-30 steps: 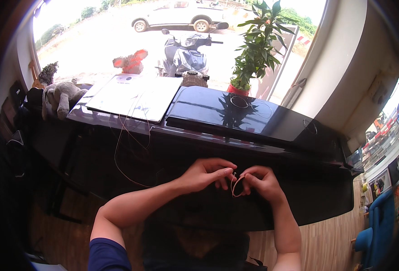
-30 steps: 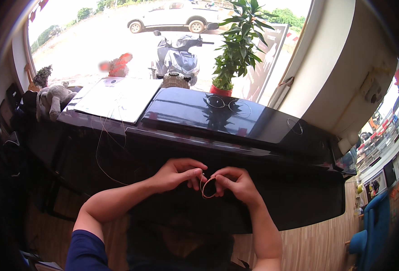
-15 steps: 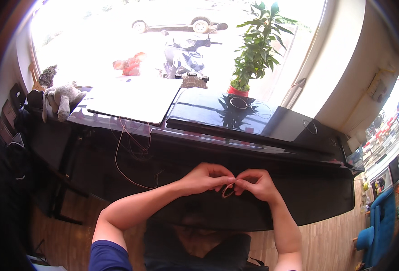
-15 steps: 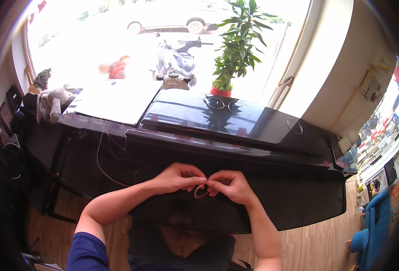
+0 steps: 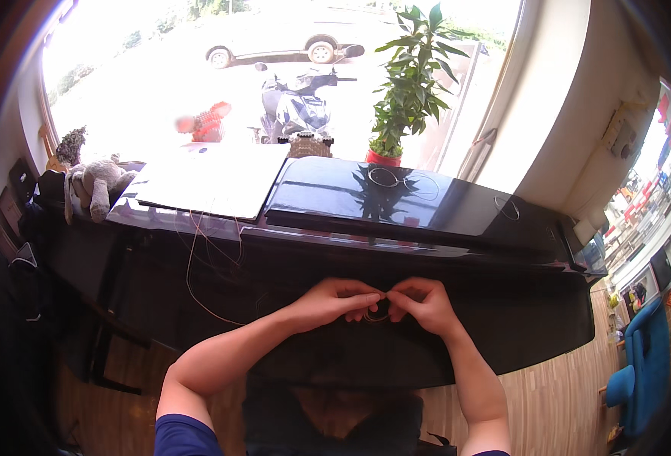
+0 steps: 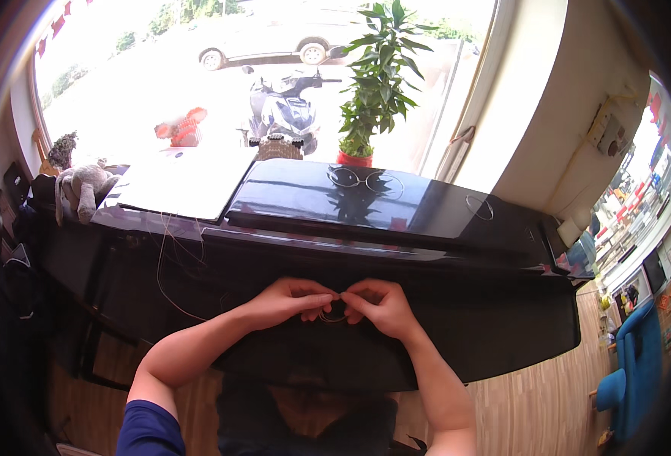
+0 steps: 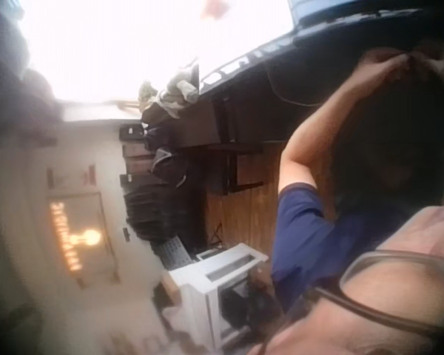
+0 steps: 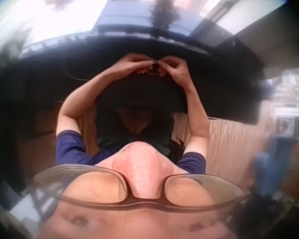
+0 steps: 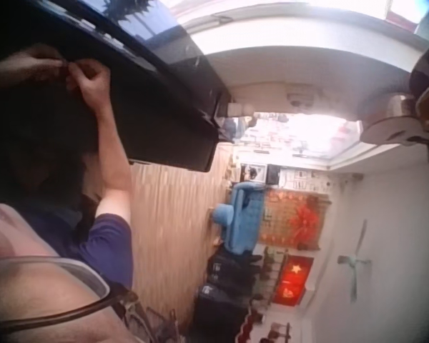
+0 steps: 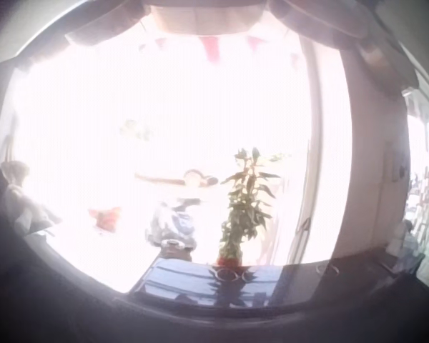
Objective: The person manipulates a thin copper wire with both hands, bending and twisting it into a loop shape on a black piano surface. The person repeatedly adjusts the loop and straightens the wire ends, then places the formed loop on the piano.
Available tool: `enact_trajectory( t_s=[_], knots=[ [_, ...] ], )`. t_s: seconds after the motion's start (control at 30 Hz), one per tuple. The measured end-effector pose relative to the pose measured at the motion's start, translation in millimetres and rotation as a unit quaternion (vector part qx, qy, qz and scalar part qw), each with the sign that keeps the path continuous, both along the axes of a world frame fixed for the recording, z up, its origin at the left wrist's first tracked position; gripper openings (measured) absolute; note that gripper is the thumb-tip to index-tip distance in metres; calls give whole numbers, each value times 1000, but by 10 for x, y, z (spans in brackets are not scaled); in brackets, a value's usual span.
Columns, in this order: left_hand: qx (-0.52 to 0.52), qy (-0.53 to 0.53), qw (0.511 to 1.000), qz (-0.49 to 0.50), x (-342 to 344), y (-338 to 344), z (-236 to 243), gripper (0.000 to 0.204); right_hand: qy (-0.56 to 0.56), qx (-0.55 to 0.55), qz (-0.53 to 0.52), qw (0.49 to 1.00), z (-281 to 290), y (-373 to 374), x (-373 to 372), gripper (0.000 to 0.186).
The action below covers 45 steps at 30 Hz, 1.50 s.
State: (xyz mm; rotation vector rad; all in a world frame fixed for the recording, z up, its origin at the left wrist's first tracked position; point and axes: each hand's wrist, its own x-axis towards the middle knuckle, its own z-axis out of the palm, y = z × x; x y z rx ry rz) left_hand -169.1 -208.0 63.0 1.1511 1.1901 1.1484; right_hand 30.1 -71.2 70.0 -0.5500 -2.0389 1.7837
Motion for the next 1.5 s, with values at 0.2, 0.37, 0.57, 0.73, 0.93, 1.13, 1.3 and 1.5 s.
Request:
enact_trajectory(
  t_s=[0.2, 0.37, 0.57, 0.73, 0.93, 1.13, 1.3, 1.5],
  knots=[
    [27, -227, 970, -84, -9, 17, -88, 45, 25, -49, 11, 998, 26, 58, 24, 18],
    [-12, -1, 1000, -3, 33, 44, -54, 40, 48, -136, 97, 985, 23, 138, 65, 27],
    [16, -72, 996, 43, 54, 54, -97, 34, 18, -127, 122, 984, -24, 165, 65, 23],
    [16, -65, 997, 46, 33, 47, -84, 34, 18, -138, 107, 984, -3, 144, 36, 22],
    [6, -57, 998, 39, 51, 44, -63, 35, 11, -161, 124, 979, -38, 147, 56, 25],
    [25, -26, 999, 4, 119, 39, -9, 32, -53, -50, 83, 994, 23, 76, -35, 21],
    [9, -32, 999, 17, 100, 32, 4, 30, -8, -116, 93, 989, 25, 80, 31, 26],
    [15, -46, 999, 24, 63, 44, -54, 31, 27, -172, 146, 974, -67, 181, 43, 36]
  ],
)
